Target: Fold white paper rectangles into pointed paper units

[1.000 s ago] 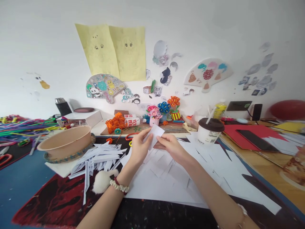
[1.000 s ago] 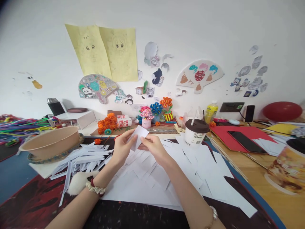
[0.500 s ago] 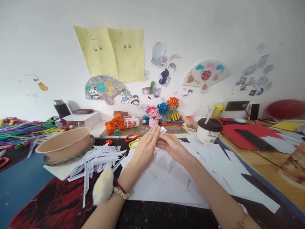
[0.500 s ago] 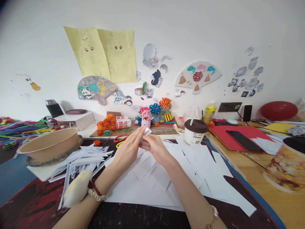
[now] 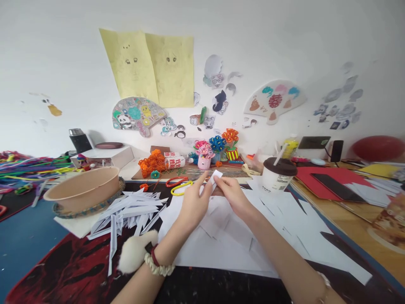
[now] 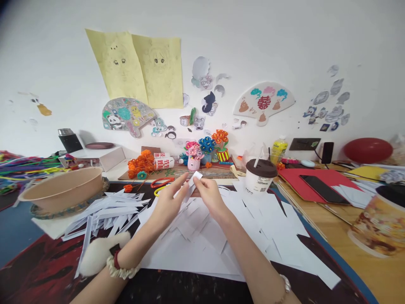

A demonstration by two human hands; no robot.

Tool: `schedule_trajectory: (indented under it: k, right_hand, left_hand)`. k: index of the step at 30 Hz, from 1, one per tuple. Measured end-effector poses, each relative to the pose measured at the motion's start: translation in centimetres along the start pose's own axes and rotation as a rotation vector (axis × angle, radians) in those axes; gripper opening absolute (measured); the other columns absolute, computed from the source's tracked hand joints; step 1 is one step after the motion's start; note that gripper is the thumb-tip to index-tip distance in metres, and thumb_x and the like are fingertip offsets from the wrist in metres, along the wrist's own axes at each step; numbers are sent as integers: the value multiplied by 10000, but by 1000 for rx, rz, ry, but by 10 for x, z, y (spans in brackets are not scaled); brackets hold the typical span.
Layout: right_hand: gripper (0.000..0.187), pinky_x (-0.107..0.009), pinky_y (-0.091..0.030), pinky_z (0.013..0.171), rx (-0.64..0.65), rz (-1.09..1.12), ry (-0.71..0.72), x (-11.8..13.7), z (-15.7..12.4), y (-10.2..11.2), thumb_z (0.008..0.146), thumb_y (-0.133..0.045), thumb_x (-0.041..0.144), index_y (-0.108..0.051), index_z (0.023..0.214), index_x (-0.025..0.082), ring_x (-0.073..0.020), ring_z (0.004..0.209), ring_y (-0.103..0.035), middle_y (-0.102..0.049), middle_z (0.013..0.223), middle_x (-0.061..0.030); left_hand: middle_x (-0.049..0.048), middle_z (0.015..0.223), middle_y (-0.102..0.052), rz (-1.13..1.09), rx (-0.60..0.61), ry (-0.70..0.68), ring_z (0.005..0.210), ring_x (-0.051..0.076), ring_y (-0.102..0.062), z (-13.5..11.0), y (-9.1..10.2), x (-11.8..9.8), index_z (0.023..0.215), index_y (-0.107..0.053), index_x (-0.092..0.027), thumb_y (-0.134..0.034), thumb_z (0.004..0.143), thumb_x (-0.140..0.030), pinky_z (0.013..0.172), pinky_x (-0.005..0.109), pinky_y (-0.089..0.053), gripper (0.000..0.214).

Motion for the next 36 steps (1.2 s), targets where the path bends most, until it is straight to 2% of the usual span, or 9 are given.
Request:
schedule_trajectory:
  k: [2,4,6,7,11,14,22,30,36]
  right_hand:
    - [424,-283,-467,583,-3,-32,34,3,0,1,734,-694,556,-731,810,141,-168,635,-564,-628,682,-38]
    - [413,-247,-415,554,-7,-61,73,8,-1,1,769,-674,537,-743,897,150,-139,627,-505,-580,669,-13]
    - [408,-232,-354,518,-3,-80,102,12,-2,2,803,-645,523,-742,959,158,-117,585,-430,-502,612,18]
    - [412,-232,-335,509,2,-84,111,13,-3,2,819,-629,520,-737,989,160,-112,569,-404,-473,596,28]
    - [435,-242,-346,523,31,-80,142,18,-4,0,848,-594,500,-702,1092,157,-109,563,-414,-528,651,11]
    - [448,-250,-378,536,16,-78,159,22,-4,-1,825,-619,488,-690,1113,153,-119,580,-459,-595,708,-13]
    - [415,-316,-495,695,-62,-101,172,28,-5,2,665,-778,455,-741,951,157,-194,729,-618,-714,817,-57]
    - [374,-400,-509,794,-46,-129,160,32,-7,7,664,-775,483,-775,860,164,-280,865,-666,-754,852,-91]
    - [390,-425,-511,806,-40,-141,169,33,-7,5,671,-768,501,-780,863,161,-279,828,-671,-758,849,-91]
  left_hand:
    - [156,1245,-629,-81,-23,74,1125,282,-584,5,10,3,1220,-611,-108,-456,915,-332,928,380,-452,409]
    - [136,1001,-714,-122,39,93,912,259,-647,8,13,4,1027,-694,-92,-457,914,-395,746,322,-487,401]
    - [88,768,-710,-167,117,98,705,206,-630,8,13,3,852,-719,-91,-499,890,-436,610,269,-448,411]
    - [68,717,-697,-189,145,95,652,183,-609,7,12,1,819,-719,-95,-525,876,-440,580,252,-426,400]
    - [53,785,-717,-295,210,83,701,166,-623,2,6,-8,945,-712,-123,-613,824,-401,611,229,-434,319]
    - [68,797,-729,-350,185,116,700,166,-642,1,5,-8,926,-705,-122,-692,761,-379,598,222,-441,305]
    - [73,725,-723,-290,100,152,679,183,-656,2,5,2,755,-672,-136,-766,681,-352,551,222,-437,247]
    - [90,888,-748,-316,242,189,808,219,-679,-2,0,1,867,-742,-130,-729,715,-361,713,280,-494,277]
    - [70,739,-719,-312,234,209,653,179,-635,-3,0,4,764,-716,-120,-769,672,-367,608,260,-450,269]
Point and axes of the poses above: each hand's wrist, its own z-axis towards the middle knuckle, its own y-axis out of the back of the hand, x = y × z, the point moved 5 cm from there along z, towards the middle knuckle
